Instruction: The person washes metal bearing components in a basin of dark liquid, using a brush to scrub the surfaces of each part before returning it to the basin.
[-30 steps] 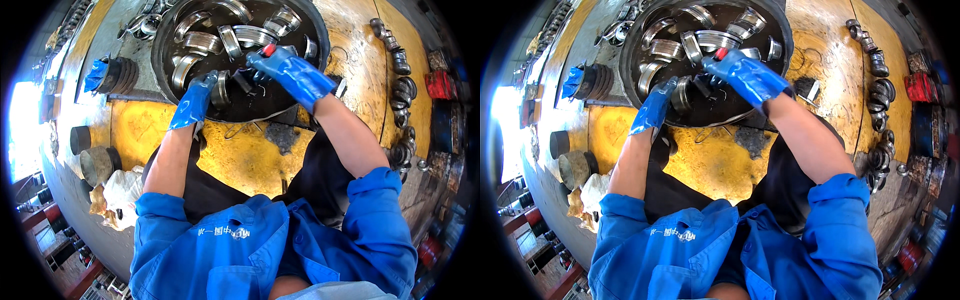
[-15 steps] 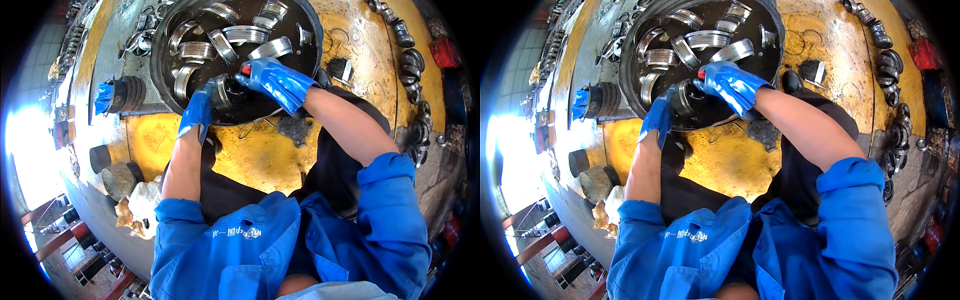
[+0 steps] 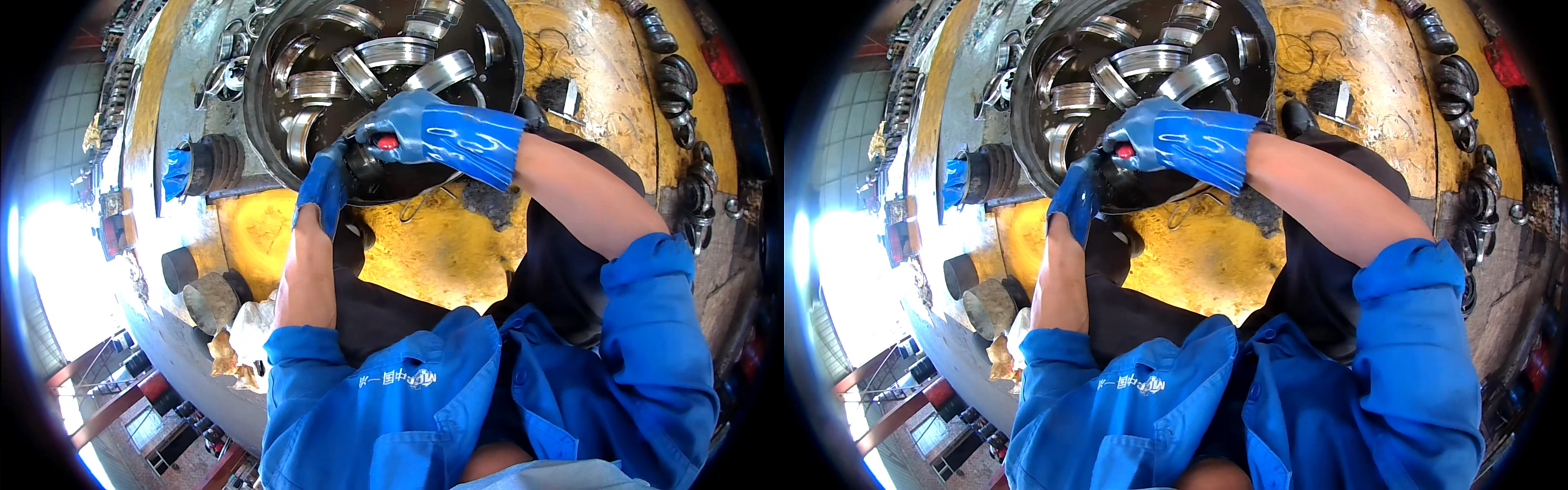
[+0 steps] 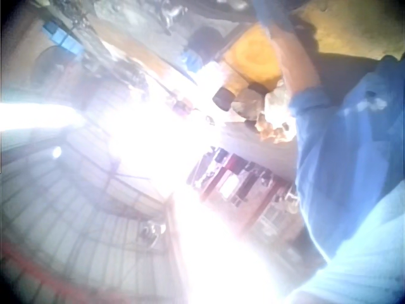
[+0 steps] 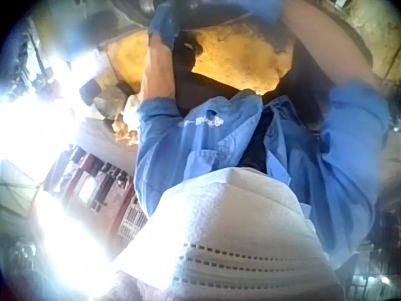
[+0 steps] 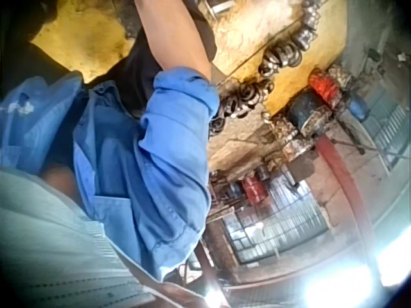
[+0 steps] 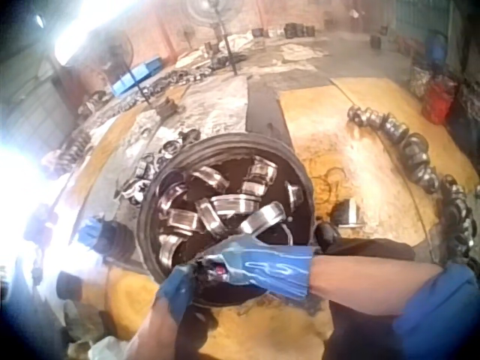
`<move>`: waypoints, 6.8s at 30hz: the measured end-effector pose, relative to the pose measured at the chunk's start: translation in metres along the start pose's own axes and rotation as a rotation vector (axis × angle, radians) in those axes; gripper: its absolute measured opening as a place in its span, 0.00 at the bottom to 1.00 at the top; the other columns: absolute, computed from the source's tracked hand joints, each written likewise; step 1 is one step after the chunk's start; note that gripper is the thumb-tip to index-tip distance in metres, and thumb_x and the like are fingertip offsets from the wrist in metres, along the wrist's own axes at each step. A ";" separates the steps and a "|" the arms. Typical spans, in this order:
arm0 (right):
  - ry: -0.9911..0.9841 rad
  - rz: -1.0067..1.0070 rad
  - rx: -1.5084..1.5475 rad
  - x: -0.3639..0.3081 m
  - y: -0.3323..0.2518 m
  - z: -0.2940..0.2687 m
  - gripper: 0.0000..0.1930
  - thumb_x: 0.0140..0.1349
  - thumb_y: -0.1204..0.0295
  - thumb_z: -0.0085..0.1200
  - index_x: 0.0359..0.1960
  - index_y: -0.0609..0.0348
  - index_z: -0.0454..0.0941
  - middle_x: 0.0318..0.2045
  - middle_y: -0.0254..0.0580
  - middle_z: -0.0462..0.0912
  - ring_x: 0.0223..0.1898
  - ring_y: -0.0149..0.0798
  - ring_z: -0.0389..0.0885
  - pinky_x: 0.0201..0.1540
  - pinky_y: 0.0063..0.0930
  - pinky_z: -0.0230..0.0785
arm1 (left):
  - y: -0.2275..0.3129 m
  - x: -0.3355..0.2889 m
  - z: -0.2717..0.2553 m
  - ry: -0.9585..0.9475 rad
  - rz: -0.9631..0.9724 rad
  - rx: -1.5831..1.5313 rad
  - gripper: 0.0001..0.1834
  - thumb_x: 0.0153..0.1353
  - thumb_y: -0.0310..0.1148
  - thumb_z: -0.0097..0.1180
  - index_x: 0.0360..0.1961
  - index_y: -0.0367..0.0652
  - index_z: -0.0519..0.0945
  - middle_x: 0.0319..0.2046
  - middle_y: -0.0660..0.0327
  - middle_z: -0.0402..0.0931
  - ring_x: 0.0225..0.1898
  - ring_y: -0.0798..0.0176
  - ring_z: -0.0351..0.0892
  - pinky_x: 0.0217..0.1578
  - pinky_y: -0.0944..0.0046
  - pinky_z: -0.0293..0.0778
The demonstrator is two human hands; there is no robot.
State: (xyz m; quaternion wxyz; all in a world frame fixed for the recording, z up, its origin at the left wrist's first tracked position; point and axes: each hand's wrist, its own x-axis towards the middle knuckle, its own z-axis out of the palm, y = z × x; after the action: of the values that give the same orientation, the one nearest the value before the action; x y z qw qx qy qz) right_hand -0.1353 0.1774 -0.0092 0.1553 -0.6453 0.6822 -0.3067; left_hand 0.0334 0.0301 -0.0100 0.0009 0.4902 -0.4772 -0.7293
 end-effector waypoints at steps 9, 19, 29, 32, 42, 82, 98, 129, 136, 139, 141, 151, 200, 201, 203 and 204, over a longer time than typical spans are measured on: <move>-0.224 -0.204 -0.088 -0.026 -0.027 -0.029 0.24 0.53 0.71 0.66 0.54 0.42 0.81 0.43 0.41 0.86 0.45 0.49 0.86 0.48 0.45 0.80 | -0.008 0.022 -0.027 -0.024 0.881 1.350 0.21 0.69 0.23 0.46 0.62 0.32 0.74 0.52 0.53 0.83 0.52 0.61 0.82 0.56 0.67 0.74; -0.390 -0.121 -0.080 -0.038 -0.021 -0.028 0.21 0.54 0.69 0.62 0.52 0.42 0.84 0.46 0.41 0.87 0.47 0.49 0.86 0.49 0.44 0.80 | 0.006 0.015 -0.014 0.143 0.006 0.477 0.26 0.67 0.57 0.57 0.42 0.42 0.83 0.24 0.60 0.74 0.25 0.61 0.70 0.28 0.59 0.66; -0.469 0.026 -0.156 -0.049 0.001 -0.045 0.15 0.60 0.60 0.59 0.48 0.43 0.85 0.37 0.43 0.88 0.41 0.51 0.87 0.46 0.46 0.79 | 0.004 0.043 -0.030 0.005 0.668 1.091 0.40 0.58 0.45 0.69 0.68 0.39 0.69 0.59 0.48 0.79 0.59 0.52 0.80 0.61 0.58 0.73; -0.432 0.061 -0.200 -0.039 0.000 -0.046 0.14 0.60 0.60 0.58 0.46 0.44 0.85 0.37 0.41 0.88 0.42 0.50 0.86 0.45 0.45 0.78 | 0.016 0.010 -0.024 0.099 0.703 1.507 0.45 0.52 0.46 0.73 0.69 0.44 0.69 0.62 0.50 0.76 0.63 0.49 0.76 0.65 0.54 0.71; -0.242 0.084 0.425 -0.062 0.059 -0.023 0.19 0.66 0.68 0.59 0.57 0.58 0.77 0.51 0.45 0.83 0.49 0.43 0.84 0.54 0.37 0.77 | 0.016 0.014 0.012 -0.137 1.393 2.138 0.24 0.67 0.44 0.51 0.62 0.47 0.76 0.62 0.49 0.73 0.67 0.43 0.69 0.69 0.41 0.60; -0.012 0.800 0.174 0.004 0.021 -0.034 0.21 0.61 0.46 0.63 0.42 0.49 0.87 0.30 0.38 0.88 0.35 0.37 0.87 0.51 0.33 0.82 | -0.008 0.038 -0.016 -0.131 0.328 0.708 0.24 0.54 0.38 0.73 0.48 0.36 0.82 0.37 0.56 0.84 0.37 0.62 0.81 0.40 0.60 0.76; 0.160 0.627 0.287 0.003 0.034 0.004 0.23 0.65 0.45 0.57 0.41 0.52 0.84 0.26 0.45 0.84 0.31 0.41 0.83 0.42 0.37 0.79 | 0.006 0.015 -0.011 -0.112 0.266 0.319 0.26 0.71 0.46 0.56 0.64 0.42 0.75 0.53 0.60 0.79 0.51 0.66 0.77 0.54 0.65 0.72; 0.232 0.456 0.441 -0.013 0.030 -0.014 0.18 0.65 0.48 0.59 0.45 0.44 0.86 0.37 0.42 0.89 0.38 0.46 0.88 0.45 0.37 0.82 | -0.004 0.032 -0.034 -0.179 0.199 -0.314 0.05 0.67 0.27 0.58 0.42 0.38 0.80 0.27 0.64 0.77 0.28 0.71 0.74 0.29 0.73 0.69; 0.239 0.498 0.650 -0.007 0.020 0.026 0.15 0.65 0.55 0.64 0.45 0.51 0.85 0.27 0.35 0.88 0.28 0.29 0.85 0.37 0.26 0.82 | -0.027 0.069 -0.052 -0.238 0.178 -0.260 0.16 0.71 0.32 0.48 0.55 0.34 0.75 0.35 0.59 0.78 0.34 0.66 0.75 0.37 0.71 0.71; 0.237 0.247 0.674 -0.021 -0.009 0.036 0.09 0.64 0.64 0.63 0.42 0.53 0.86 0.29 0.37 0.87 0.30 0.31 0.85 0.38 0.28 0.79 | -0.010 0.047 -0.042 -0.010 0.107 -0.035 0.13 0.71 0.39 0.51 0.43 0.41 0.82 0.26 0.63 0.76 0.28 0.68 0.70 0.31 0.70 0.67; 0.152 0.138 0.480 -0.026 -0.016 0.042 0.08 0.63 0.65 0.63 0.41 0.50 0.86 0.32 0.40 0.88 0.33 0.41 0.87 0.40 0.33 0.79 | -0.011 0.056 -0.054 0.001 0.154 0.068 0.14 0.71 0.42 0.52 0.40 0.43 0.84 0.24 0.65 0.75 0.26 0.68 0.68 0.29 0.69 0.66; -0.152 0.053 0.267 -0.020 -0.011 0.027 0.10 0.64 0.59 0.62 0.44 0.43 0.86 0.35 0.42 0.88 0.40 0.51 0.86 0.44 0.42 0.78 | -0.006 0.047 -0.053 0.103 0.303 0.679 0.17 0.68 0.31 0.50 0.54 0.35 0.81 0.50 0.52 0.83 0.52 0.59 0.82 0.53 0.65 0.74; 0.170 0.547 0.234 -0.029 -0.015 0.038 0.23 0.57 0.46 0.60 0.27 0.55 0.84 0.21 0.52 0.82 0.25 0.53 0.82 0.35 0.46 0.76 | -0.007 0.054 -0.034 -0.104 -0.096 -0.044 0.23 0.69 0.49 0.54 0.58 0.48 0.79 0.54 0.61 0.81 0.51 0.59 0.79 0.51 0.59 0.73; 0.187 0.550 0.224 -0.025 -0.011 0.038 0.23 0.57 0.46 0.61 0.27 0.55 0.84 0.20 0.51 0.82 0.24 0.53 0.81 0.34 0.46 0.76 | -0.006 0.042 -0.031 -0.070 -0.058 -0.010 0.23 0.69 0.49 0.54 0.59 0.48 0.79 0.54 0.62 0.81 0.51 0.59 0.79 0.52 0.58 0.73; 0.200 0.596 0.225 -0.010 -0.009 0.031 0.23 0.56 0.46 0.61 0.26 0.56 0.83 0.19 0.51 0.81 0.23 0.53 0.80 0.33 0.46 0.76 | -0.004 0.029 -0.030 -0.025 -0.040 0.004 0.24 0.69 0.50 0.55 0.60 0.50 0.78 0.54 0.63 0.81 0.52 0.59 0.79 0.53 0.57 0.72; 0.353 0.636 0.170 -0.006 0.004 0.036 0.23 0.55 0.47 0.63 0.26 0.57 0.82 0.18 0.51 0.80 0.21 0.52 0.79 0.31 0.46 0.75 | -0.003 0.032 -0.020 -0.040 -0.067 -0.003 0.25 0.68 0.51 0.55 0.61 0.51 0.78 0.54 0.63 0.81 0.51 0.59 0.79 0.53 0.57 0.72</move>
State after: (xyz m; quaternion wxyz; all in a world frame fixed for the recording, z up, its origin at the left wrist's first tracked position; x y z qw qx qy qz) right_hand -0.1162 0.1757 -0.0406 0.1759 -0.3229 0.8369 -0.4054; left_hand 0.0325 0.0032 -0.0362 -0.0321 0.4914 -0.4593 -0.7393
